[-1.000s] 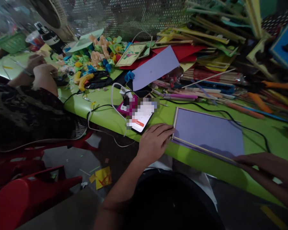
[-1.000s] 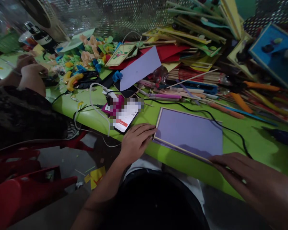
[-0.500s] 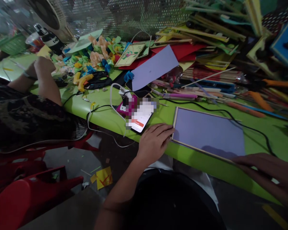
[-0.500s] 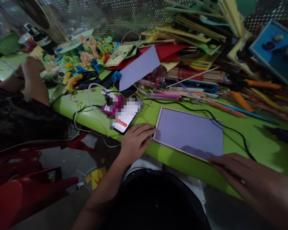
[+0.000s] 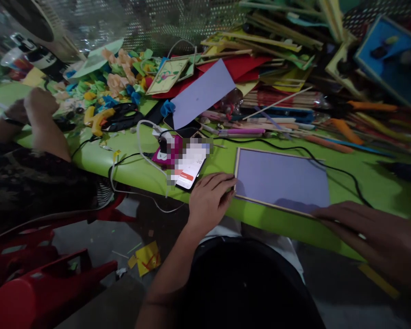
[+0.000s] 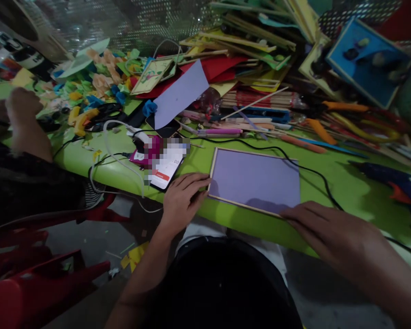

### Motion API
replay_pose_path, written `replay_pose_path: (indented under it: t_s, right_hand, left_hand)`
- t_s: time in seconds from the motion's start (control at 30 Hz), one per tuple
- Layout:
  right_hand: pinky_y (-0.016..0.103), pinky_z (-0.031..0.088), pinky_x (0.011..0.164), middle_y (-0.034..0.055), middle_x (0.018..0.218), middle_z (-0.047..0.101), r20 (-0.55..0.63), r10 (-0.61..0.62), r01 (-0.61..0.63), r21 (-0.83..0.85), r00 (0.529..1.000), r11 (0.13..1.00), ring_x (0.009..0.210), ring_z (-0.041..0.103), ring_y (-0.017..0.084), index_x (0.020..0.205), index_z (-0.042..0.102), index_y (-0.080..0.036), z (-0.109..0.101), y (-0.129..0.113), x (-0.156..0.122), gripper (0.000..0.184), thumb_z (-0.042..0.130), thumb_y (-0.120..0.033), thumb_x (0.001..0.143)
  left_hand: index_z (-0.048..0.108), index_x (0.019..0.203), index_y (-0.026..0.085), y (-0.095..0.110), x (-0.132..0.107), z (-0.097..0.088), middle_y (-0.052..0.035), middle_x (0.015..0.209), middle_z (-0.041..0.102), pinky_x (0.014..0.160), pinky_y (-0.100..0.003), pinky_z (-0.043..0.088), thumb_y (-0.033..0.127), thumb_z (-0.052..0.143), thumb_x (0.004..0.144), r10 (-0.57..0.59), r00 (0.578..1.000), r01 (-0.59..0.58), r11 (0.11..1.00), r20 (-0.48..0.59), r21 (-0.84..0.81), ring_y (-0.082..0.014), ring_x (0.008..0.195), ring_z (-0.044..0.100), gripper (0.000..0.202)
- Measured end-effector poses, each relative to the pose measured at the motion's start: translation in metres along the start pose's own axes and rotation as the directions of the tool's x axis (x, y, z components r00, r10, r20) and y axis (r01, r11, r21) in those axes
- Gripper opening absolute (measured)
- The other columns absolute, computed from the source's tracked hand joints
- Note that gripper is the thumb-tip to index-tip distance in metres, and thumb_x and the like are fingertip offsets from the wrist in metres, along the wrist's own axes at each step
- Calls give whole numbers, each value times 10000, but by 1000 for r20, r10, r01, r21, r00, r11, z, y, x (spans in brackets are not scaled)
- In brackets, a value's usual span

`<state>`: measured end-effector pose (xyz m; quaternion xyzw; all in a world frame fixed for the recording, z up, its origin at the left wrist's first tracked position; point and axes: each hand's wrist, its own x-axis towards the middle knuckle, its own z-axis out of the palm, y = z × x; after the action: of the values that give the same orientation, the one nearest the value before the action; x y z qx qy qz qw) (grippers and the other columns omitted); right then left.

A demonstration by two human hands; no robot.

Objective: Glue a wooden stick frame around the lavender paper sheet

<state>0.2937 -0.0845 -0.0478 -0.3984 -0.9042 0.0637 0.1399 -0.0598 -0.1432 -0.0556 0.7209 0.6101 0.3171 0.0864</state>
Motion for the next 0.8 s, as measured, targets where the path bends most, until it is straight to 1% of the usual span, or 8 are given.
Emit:
replay_pose_path:
  t_s: [0.07,0.1,0.17,0.3,0.47,0.53,0.67,0.8]
  right_hand:
    - [333,582,752,13,1130,780,12,-111,111,-6,994,994,931,766,207,1156,741,-313,-7,-5,6,341,448,-439,1038]
    - [333,575,742,34,1117,779,4,-149,149,-17,989,989,913,766,208,1158,734,-280,-11,-9,9,326,451,-394,1044]
    - [324,565,727,59,1079,777,-7,-176,176,-28,984,984,876,764,205,1135,727,-234,-18,-16,16,296,461,-330,1047]
    - [301,540,685,64,1020,768,0,-158,158,-6,987,987,840,754,192,1099,718,-210,-22,-24,21,252,480,-274,1045]
    - [292,525,744,62,1092,749,56,-103,101,34,993,994,909,736,181,1170,697,-231,-17,-21,15,234,506,-228,1034]
    - [295,523,743,60,1102,741,67,-93,89,59,993,994,923,730,184,1185,683,-238,-16,-19,14,241,493,-232,1037]
    - [301,523,737,47,1082,739,74,-86,79,93,994,993,902,727,184,1163,681,-245,-15,-20,17,246,470,-226,1038]
    - [307,526,750,46,1061,740,69,-75,68,106,995,992,893,727,182,1144,690,-237,-17,-23,19,241,481,-203,1029]
  left_hand:
    - [704,1200,270,1,2,1,-11,1270,742,1037,-407,494,289,618,997,-13,1000,13,1000,-8,-6,-206,1208,649,220]
    - [708,1184,266,1,4,1,-15,1257,747,1028,-406,494,306,623,996,-16,1000,16,1000,-16,-8,-208,1196,656,210]
    - [717,1151,259,2,6,2,-22,1230,756,1004,-403,497,331,638,989,-25,999,25,1000,-35,-9,-210,1169,668,194]
    - [724,1117,251,3,8,2,-25,1203,762,976,-406,501,332,690,954,-30,998,30,1000,-50,-2,-220,1130,682,185]
    - [724,1132,258,3,8,3,-20,1212,759,977,-416,502,302,707,939,-41,998,42,999,-37,19,-234,1129,679,199]
    - [725,1128,258,3,8,4,-16,1210,759,981,-417,503,302,714,933,-42,998,43,999,-41,22,-235,1124,681,200]
    - [725,1122,261,1,9,5,-17,1207,760,989,-418,505,300,716,930,-33,998,35,999,-58,31,-234,1121,684,196]
    - [721,1129,260,-1,9,5,-19,1211,758,984,-417,508,299,711,933,-14,999,16,999,-53,41,-239,1130,681,200]
